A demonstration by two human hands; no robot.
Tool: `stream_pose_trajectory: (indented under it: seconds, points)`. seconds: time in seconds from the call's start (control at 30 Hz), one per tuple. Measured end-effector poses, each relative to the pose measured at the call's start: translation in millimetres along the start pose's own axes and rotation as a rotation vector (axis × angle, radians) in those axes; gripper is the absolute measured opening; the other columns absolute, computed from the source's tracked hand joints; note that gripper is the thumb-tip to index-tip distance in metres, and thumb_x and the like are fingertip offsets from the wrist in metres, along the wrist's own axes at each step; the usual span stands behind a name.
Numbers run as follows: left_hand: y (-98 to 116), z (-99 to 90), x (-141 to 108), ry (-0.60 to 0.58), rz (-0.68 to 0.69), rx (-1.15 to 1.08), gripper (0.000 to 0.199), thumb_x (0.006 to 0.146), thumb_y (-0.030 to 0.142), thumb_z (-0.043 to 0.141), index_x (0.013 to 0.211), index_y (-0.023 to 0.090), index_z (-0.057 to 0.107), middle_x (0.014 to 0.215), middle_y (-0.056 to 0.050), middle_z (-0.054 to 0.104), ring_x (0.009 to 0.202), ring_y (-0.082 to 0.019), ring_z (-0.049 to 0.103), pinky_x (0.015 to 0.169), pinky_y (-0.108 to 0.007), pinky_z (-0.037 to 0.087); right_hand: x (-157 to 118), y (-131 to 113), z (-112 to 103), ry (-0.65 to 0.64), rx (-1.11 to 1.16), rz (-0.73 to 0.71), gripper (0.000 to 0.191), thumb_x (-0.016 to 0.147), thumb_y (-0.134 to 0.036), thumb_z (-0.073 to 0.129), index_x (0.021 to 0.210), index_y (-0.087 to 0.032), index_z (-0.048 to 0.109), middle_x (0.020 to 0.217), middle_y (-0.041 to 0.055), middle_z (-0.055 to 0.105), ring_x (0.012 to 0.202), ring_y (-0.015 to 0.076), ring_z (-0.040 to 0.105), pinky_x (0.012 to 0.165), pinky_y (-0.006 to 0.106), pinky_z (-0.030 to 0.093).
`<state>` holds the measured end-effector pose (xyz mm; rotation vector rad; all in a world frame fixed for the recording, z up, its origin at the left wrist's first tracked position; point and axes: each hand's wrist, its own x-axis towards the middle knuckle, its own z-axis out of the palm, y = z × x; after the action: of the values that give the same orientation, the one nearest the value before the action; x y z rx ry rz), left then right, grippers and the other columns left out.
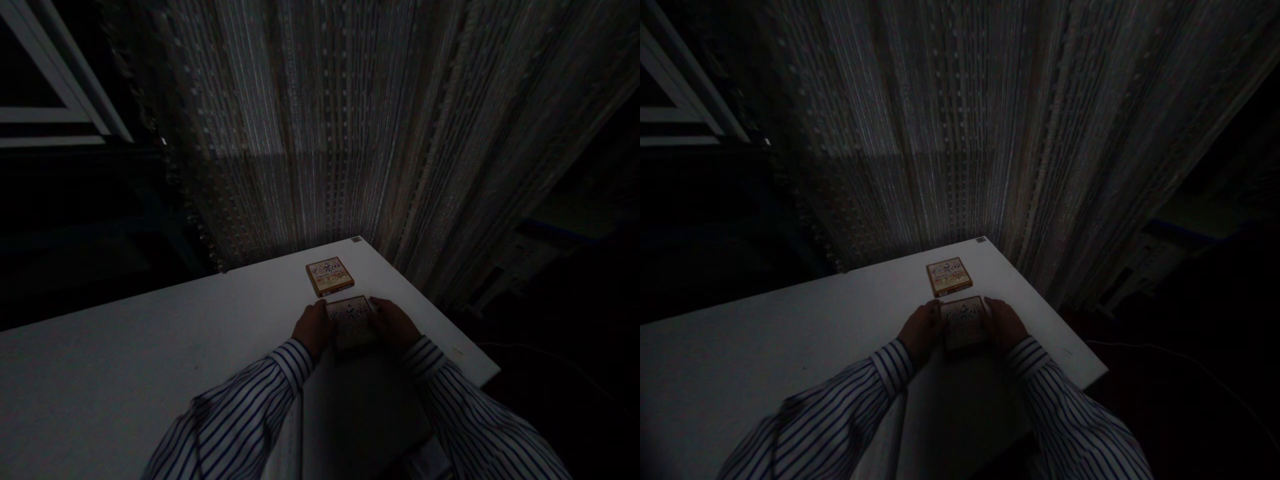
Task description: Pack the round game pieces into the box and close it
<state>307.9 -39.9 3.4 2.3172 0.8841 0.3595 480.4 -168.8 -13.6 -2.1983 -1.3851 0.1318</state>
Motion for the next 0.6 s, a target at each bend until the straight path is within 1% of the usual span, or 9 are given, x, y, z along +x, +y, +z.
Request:
stream_pose_trajectory:
  seconds: [0.07, 0.13, 0.2, 0.27, 0.37, 0.47, 0.6]
  points:
    - [-2.5, 1.5, -2.1, -0.016, 0.149, 0.084, 0.055, 0.070, 0.029, 0.056, 0.120, 0.012, 0.041, 0.124, -0.018, 0.042, 0.114, -0.027, 0.041, 0.092, -0.036, 0.035, -5.1, -3.5, 1.6, 0.004, -0.053, -0.152, 0.041, 0.083, -0.031, 0.036, 0.120, -0.017, 0.047, 0.117, 0.0103, 0.053, 0.106, 0.0220, 0.049, 0.091, 0.038, 0.036]
    - [-7.0, 5.7, -3.3, -0.046, 0.275, 0.148, 0.062, 0.067, 0.032, 0.059, 0.121, 0.011, 0.039, 0.133, -0.020, 0.030, 0.121, -0.031, 0.032, 0.097, -0.042, 0.030, -9.8, -6.6, 3.3, 0.023, -0.131, -0.216, 0.043, 0.083, -0.031, 0.036, 0.122, -0.015, 0.044, 0.123, 0.0125, 0.048, 0.110, 0.0240, 0.045, 0.091, 0.039, 0.037]
    - [-11.9, 11.2, -3.6, -0.075, 0.376, 0.184, 0.066, 0.065, 0.035, 0.061, 0.122, 0.010, 0.038, 0.134, -0.021, 0.028, 0.122, -0.033, 0.029, 0.098, -0.045, 0.029, -13.0, -8.2, 5.8, 0.034, -0.196, -0.256, 0.045, 0.083, -0.031, 0.036, 0.122, -0.011, 0.044, 0.126, 0.0149, 0.045, 0.112, 0.0252, 0.043, 0.090, 0.039, 0.038]
    - [-15.1, 15.6, -3.4, -0.094, 0.443, 0.213, 0.066, 0.065, 0.037, 0.060, 0.121, 0.010, 0.038, 0.132, -0.021, 0.031, 0.121, -0.033, 0.029, 0.098, -0.046, 0.029, -14.8, -8.3, 8.9, 0.044, -0.242, -0.280, 0.044, 0.083, -0.031, 0.036, 0.121, -0.012, 0.045, 0.126, 0.0147, 0.044, 0.113, 0.0247, 0.042, 0.090, 0.039, 0.038]
    - [-15.1, 16.9, -3.9, -0.129, 0.458, 0.278, 0.064, 0.068, 0.038, 0.057, 0.120, 0.005, 0.039, 0.130, -0.023, 0.032, 0.122, -0.034, 0.028, 0.099, -0.047, 0.027, -16.4, -6.9, 12.6, 0.056, -0.297, -0.271, 0.042, 0.084, -0.031, 0.034, 0.121, -0.015, 0.046, 0.128, 0.0124, 0.044, 0.114, 0.0233, 0.042, 0.090, 0.039, 0.038]
    - [-11.4, 12.9, -6.5, -0.178, 0.432, 0.334, 0.066, 0.069, 0.039, 0.055, 0.121, 0.002, 0.038, 0.131, -0.025, 0.030, 0.123, -0.036, 0.025, 0.100, -0.047, 0.026, -19.1, -5.9, 14.9, 0.042, -0.341, -0.251, 0.043, 0.085, -0.032, 0.032, 0.122, -0.014, 0.045, 0.129, 0.0125, 0.042, 0.114, 0.0237, 0.042, 0.089, 0.040, 0.038]
    - [-8.1, 8.2, -9.5, -0.169, 0.429, 0.340, 0.066, 0.070, 0.043, 0.054, 0.120, 0.003, 0.040, 0.130, -0.025, 0.033, 0.122, -0.036, 0.027, 0.100, -0.047, 0.027, -23.0, -4.9, 18.2, 0.061, -0.381, -0.240, 0.043, 0.085, -0.031, 0.032, 0.123, -0.015, 0.044, 0.131, 0.0120, 0.040, 0.113, 0.0236, 0.043, 0.089, 0.040, 0.036]
